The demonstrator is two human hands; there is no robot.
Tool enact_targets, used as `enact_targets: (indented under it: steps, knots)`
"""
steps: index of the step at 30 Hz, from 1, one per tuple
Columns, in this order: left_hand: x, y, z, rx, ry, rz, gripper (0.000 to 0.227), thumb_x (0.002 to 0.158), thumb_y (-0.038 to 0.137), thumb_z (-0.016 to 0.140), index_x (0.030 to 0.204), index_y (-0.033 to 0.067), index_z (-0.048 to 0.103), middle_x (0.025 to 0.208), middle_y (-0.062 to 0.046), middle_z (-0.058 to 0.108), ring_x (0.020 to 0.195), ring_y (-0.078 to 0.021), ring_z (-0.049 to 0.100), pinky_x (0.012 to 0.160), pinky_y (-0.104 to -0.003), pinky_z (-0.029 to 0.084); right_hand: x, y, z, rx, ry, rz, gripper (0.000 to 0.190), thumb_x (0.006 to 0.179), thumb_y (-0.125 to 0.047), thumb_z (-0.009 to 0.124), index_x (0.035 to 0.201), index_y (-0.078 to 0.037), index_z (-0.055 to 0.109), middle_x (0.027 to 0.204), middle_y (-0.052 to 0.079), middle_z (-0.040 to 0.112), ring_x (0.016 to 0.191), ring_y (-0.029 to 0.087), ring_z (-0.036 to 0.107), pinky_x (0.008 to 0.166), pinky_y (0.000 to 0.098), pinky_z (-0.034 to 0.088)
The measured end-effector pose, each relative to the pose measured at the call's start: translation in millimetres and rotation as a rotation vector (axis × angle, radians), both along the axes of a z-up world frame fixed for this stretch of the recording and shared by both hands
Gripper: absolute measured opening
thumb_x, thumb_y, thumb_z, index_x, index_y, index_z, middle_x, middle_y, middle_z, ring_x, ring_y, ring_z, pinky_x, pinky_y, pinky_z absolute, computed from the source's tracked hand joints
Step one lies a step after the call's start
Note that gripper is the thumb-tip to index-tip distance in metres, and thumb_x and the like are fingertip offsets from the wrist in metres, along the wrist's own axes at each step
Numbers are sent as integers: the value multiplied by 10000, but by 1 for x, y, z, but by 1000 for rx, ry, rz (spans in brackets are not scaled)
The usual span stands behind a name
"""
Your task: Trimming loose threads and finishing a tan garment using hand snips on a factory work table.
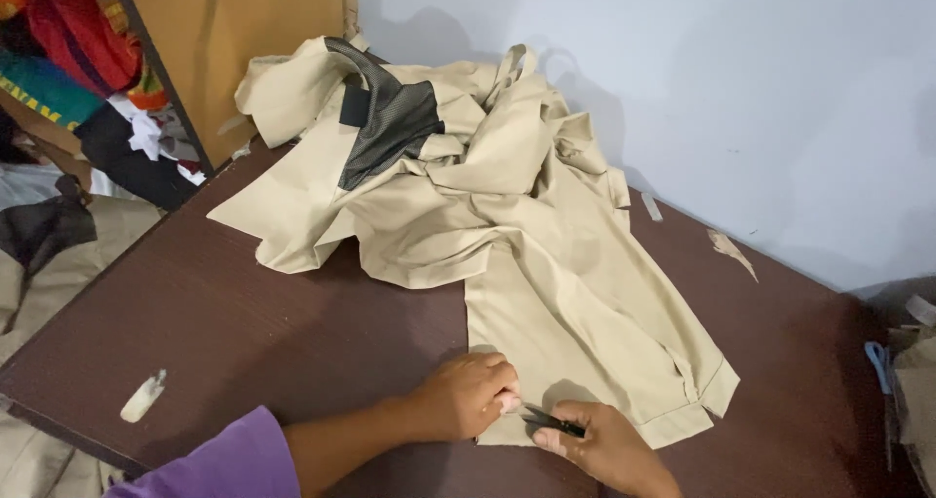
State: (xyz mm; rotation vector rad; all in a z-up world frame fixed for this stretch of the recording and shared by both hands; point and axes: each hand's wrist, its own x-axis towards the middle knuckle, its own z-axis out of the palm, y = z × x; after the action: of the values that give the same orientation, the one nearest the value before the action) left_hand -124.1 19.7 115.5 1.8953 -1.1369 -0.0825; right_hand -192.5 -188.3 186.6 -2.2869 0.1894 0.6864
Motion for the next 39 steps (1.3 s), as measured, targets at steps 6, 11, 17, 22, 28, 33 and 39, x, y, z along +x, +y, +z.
enact_targets:
  steps: [6,11,17,22,28,33,39]
  knots:
    - [0,0,3,16,39,-3,145,878,216,471,823,87,510,802,-87,534,772,-284,520,698,-401,397,0,4,0,-131,32,20,491,861,-359,780,590,-143,432,598,-39,325,560,88,337,563,235,279]
    - [0,0,2,-9,23,-18,150,892,210,482,841,75,520,814,-97,528,782,-285,514,711,-399,394,-1,0,-10,-154,-11,17,562,870,-371,778,578,-149,353,603,-45,265,558,85,287,541,246,257]
    - [1,0,5,72,68,-12,180,893,236,466,831,73,512,825,-93,529,817,-276,513,730,-395,398,0,8,-5,-202,24,-30,538,861,-367,776,561,-141,391,569,-37,303,528,98,314,534,248,265]
    - [2,-1,2,62,63,-25,171,882,227,499,841,70,556,819,-97,562,820,-282,533,741,-400,410,-1,1,-14,-202,-30,17,568,882,-372,767,581,-146,342,600,-38,258,547,101,272,531,254,251]
    - [23,8,-7,-145,193,159,97,872,152,466,848,107,548,846,-82,551,736,-243,546,692,-370,409,3,16,9,-201,48,-77,360,830,-367,774,635,-146,566,620,-22,374,579,101,380,570,235,289]
    - [50,36,8,-192,641,-403,392,865,448,466,778,84,582,760,-83,635,740,-195,587,741,-319,426,4,14,6,-143,21,-112,376,827,-345,773,652,-125,523,668,-28,390,612,98,380,588,218,298]
    - [47,64,40,-90,994,-973,350,926,366,548,808,61,675,717,-56,643,584,-60,556,552,-165,405,5,16,10,-139,32,-105,318,827,-363,731,712,-122,557,710,-31,422,676,95,414,640,207,329]
